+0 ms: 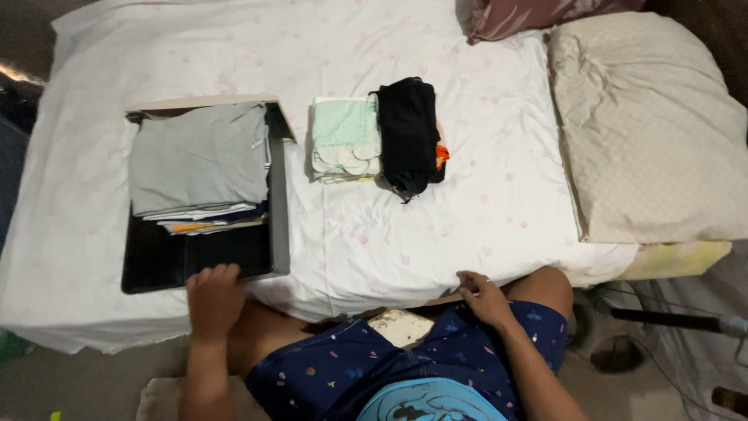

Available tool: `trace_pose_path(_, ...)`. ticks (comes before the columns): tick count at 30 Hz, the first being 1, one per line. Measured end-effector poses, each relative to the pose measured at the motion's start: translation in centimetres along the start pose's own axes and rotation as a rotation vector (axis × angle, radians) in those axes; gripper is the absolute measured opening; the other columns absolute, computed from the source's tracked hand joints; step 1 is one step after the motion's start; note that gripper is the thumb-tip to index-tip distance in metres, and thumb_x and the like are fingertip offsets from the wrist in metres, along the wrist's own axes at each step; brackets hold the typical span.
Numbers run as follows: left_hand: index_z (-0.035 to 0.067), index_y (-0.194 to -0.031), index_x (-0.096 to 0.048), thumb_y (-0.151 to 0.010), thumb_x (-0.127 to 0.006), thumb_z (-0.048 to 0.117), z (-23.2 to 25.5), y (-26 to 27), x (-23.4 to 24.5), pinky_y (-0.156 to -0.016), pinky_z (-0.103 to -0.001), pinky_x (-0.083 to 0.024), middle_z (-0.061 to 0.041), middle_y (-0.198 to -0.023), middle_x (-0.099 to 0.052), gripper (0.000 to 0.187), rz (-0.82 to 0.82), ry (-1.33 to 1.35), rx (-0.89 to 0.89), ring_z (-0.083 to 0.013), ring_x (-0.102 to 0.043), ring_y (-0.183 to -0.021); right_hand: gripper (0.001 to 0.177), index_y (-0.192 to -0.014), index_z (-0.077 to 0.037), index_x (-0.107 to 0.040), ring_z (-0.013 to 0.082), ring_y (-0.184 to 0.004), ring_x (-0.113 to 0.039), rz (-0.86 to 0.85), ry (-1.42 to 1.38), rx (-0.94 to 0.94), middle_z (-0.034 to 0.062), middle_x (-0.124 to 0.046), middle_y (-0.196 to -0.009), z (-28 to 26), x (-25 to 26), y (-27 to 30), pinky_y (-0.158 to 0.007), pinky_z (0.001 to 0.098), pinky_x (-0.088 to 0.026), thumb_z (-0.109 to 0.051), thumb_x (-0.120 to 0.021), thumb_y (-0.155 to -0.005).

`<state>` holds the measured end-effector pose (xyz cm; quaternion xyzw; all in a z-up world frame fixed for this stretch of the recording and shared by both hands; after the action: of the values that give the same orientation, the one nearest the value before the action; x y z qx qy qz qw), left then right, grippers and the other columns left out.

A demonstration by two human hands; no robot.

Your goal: Folding various garments and organizing them into a black storage box on a bed.

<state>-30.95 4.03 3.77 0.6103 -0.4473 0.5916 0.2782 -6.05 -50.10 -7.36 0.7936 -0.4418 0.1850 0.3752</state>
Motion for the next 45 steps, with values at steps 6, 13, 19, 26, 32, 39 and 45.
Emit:
trace_pose_path(6,0.024,-0.076,-0.061,-0.080,-0.082,0.036,1.8,-0.1,4.4,-0.089,-0.039,-0.054,0.010,-0.065,-0.051,0.024,0.197,0.156,-0.012,-0.0152,-0.063,-0.072,0.049,-0.141,-0.019,-0.063,0.0404,-0.122,-0.066,-0.093,0.083,0.013,0.0195,-0.068,-0.131,-0.3,-0.8,-0.2,-0.102,0.0544,-0.054,-0.028,-0.069,-0.094)
trace_pose_path(13,0.031,-0.089,-0.062,-0.089,-0.061,0.056,5.2,-1.0,2.1,-0.081,-0.036,-0.049,0.010,-0.075,-0.060,0.025,0.108,-0.053,-0.103,-0.0142,-0.065,-0.080,0.048,-0.142,-0.016,-0.061,0.0423,-0.126,-0.063,-0.137,0.061,-0.009,0.0231,-0.067,-0.132,-2.7,-0.5,0.6,-0.106,0.0554,-0.050,-0.027,-0.067,-0.096)
trace_pose_path(19,0.022,-0.079,-0.058,-0.086,-0.071,0.052,10.4,-2.2,4.0,-0.068,-0.037,-0.050,0.004,-0.066,-0.059,0.033,0.218,0.185,-0.118,-0.0202,-0.067,-0.067,0.046,-0.142,-0.016,-0.060,0.0426,-0.128,-0.061,-0.127,-0.047,-0.042,0.0233,-0.066,-0.134,-6.2,0.3,2.9,-0.108,0.0562,-0.048,-0.027,-0.065,-0.098)
trace_pose_path(26,0.021,-0.070,-0.055,-0.089,-0.069,0.030,15.5,-5.1,10.0,-0.050,-0.030,-0.043,0.005,-0.062,-0.047,0.025,0.503,0.220,-0.198,-0.0175,-0.054,-0.047,0.060,-0.151,-0.018,-0.050,0.0456,-0.121,-0.063,-0.331,-0.305,0.103,0.0286,-0.066,-0.127,-15.6,-5.4,5.1,-0.105,0.0565,-0.051,-0.010,-0.058,-0.092)
trace_pose_path(32,0.017,-0.099,-0.064,-0.086,-0.064,0.042,16.1,-9.7,5.6,-0.075,-0.040,-0.047,-0.005,-0.090,-0.061,0.028,-0.041,0.502,-0.134,-0.0278,-0.061,-0.085,0.085,-0.165,-0.015,-0.017,0.0281,-0.103,-0.071,-0.524,-0.585,0.033,0.0177,-0.070,-0.117,-23.9,-13.2,5.2,-0.087,0.0420,-0.061,-0.028,-0.066,-0.096)
trace_pose_path(39,-0.011,-0.123,-0.068,-0.101,-0.063,0.013,-3.2,-20.1,8.4,-0.093,-0.059,-0.050,-0.036,-0.113,-0.066,0.033,0.073,0.525,0.121,-0.0542,-0.063,-0.109,0.125,-0.164,-0.004,0.004,0.0324,-0.096,-0.074,-0.449,-0.784,-0.170,0.0271,-0.069,-0.121,-26.9,-16.7,2.0,-0.076,0.0429,-0.066,-0.057,-0.080,-0.088)
trace_pose_path(45,-0.003,-0.138,-0.061,-0.091,-0.042,0.012,-11.1,-26.2,4.1,-0.097,-0.056,-0.046,-0.027,-0.136,-0.059,0.053,-0.130,0.216,0.159,-0.0483,-0.054,-0.119,0.123,-0.163,-0.031,0.013,0.0190,-0.070,-0.067,-0.359,-0.994,-0.441,0.0142,-0.071,-0.094,-27.5,-18.5,2.3,-0.054,0.0279,-0.054,-0.039,-0.077,-0.081)
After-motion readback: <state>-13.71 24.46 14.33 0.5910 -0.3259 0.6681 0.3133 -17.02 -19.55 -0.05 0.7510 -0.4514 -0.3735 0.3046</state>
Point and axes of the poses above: each hand's wrist, its own y-axis away from the middle knuckle, its own x-axis out of the back of the hand, z = x × y, the point moved 10 cm from there along -y, towards the middle knuckle
